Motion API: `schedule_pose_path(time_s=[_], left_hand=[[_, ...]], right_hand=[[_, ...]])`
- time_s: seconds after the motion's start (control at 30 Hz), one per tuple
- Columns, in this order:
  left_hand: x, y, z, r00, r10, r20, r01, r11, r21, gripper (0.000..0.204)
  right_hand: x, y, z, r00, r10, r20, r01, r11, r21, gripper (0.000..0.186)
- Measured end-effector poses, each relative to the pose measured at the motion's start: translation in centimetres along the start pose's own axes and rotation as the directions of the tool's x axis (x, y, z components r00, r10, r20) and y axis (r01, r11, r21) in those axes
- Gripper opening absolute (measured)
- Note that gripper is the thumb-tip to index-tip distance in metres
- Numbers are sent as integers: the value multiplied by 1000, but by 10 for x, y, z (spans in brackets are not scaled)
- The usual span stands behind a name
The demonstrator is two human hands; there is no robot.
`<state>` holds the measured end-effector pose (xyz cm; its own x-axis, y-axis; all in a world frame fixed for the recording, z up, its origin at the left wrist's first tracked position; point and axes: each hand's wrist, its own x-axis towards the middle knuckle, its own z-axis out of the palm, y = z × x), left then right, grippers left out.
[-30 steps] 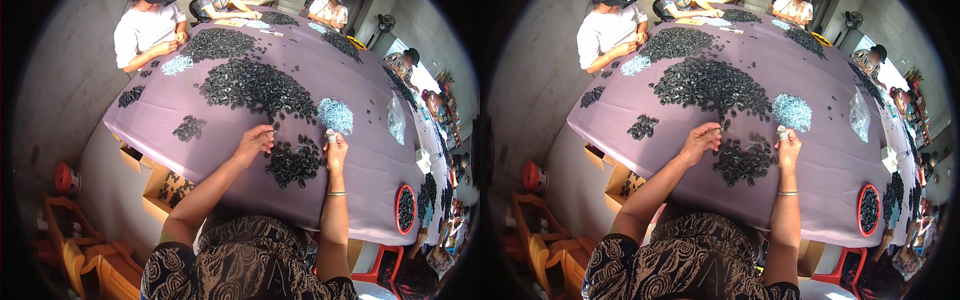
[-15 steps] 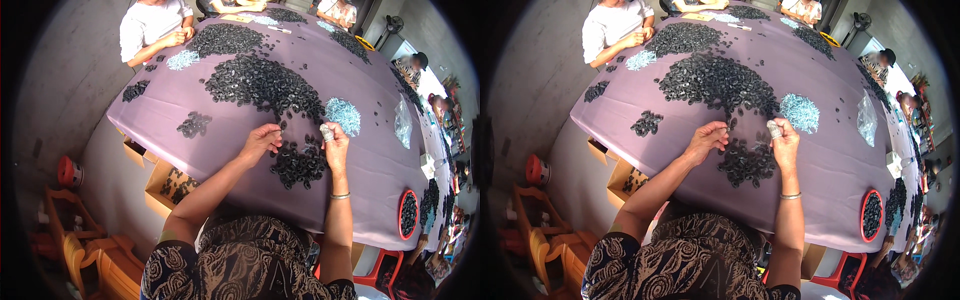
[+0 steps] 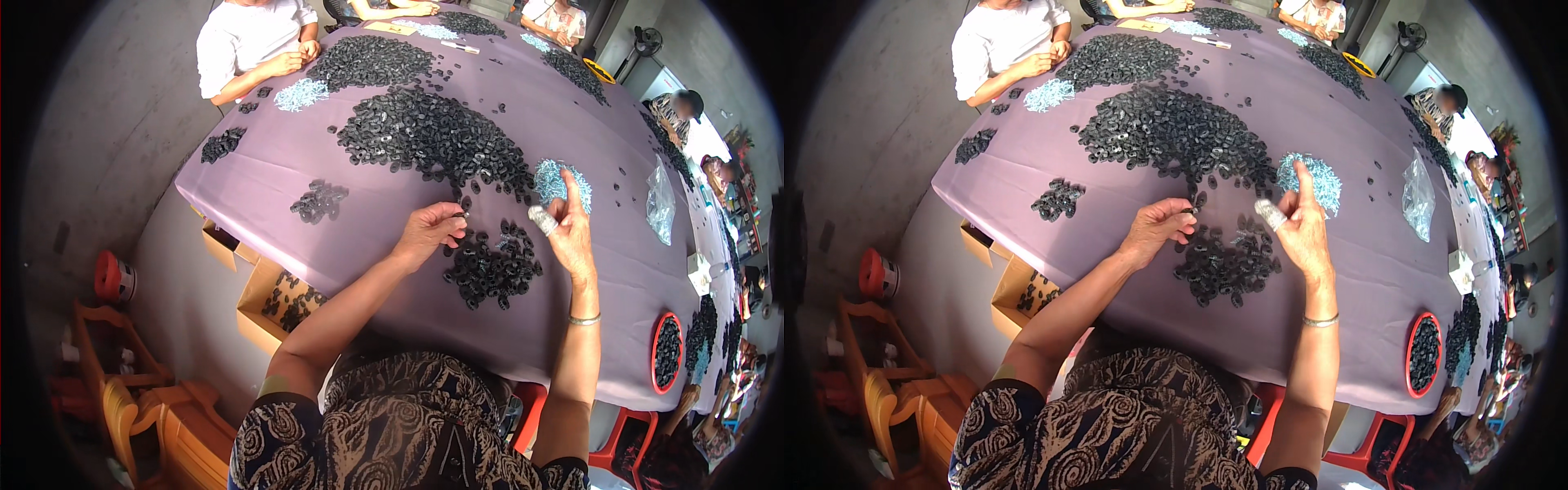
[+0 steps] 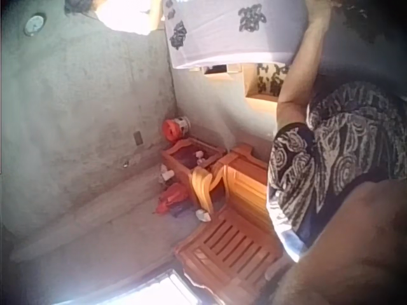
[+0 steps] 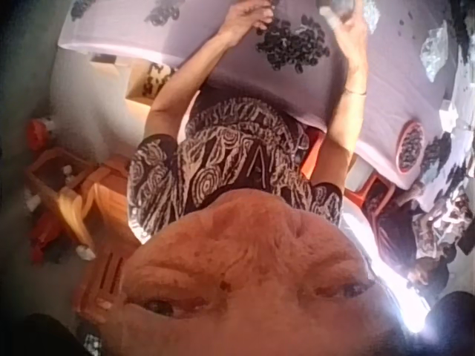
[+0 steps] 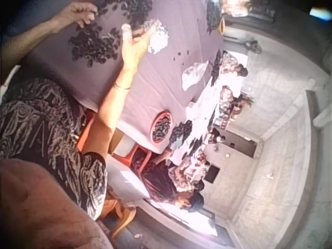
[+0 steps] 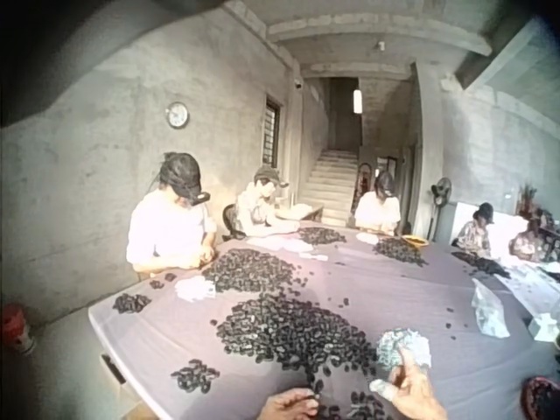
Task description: Sorting and inspecting small black plastic components at a communal workshop table.
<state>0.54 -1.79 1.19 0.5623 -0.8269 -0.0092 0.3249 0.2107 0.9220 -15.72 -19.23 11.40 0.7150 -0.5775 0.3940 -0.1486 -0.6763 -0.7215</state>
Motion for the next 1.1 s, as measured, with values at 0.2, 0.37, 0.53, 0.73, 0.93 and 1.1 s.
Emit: schedule_pose_path(time_s=[0.2,0.37,0.53,0.73,0.93,1.1], left_hand=[[-2,2,1,1000,-2,-1,2,1000,3,22],[-1,1,3,999,35,24,-36,999,17,20],[-7,5,14,984,116,133,-131,986,105,18],[-20,18,28,926,298,233,-330,937,117,17],[-23,16,35,933,253,256,-265,964,14,17],[-24,13,38,931,227,286,-238,971,3,16]], right_hand=[[-38,31,6,992,113,61,-113,994,-9,66],[-47,37,16,985,97,142,-115,986,119,21],[-44,7,31,906,145,399,-311,867,390,26],[-49,-14,71,805,231,547,-592,386,707,55],[-52,14,80,789,-4,614,-564,392,727,51],[-54,21,84,698,-209,684,-655,200,729,47]])
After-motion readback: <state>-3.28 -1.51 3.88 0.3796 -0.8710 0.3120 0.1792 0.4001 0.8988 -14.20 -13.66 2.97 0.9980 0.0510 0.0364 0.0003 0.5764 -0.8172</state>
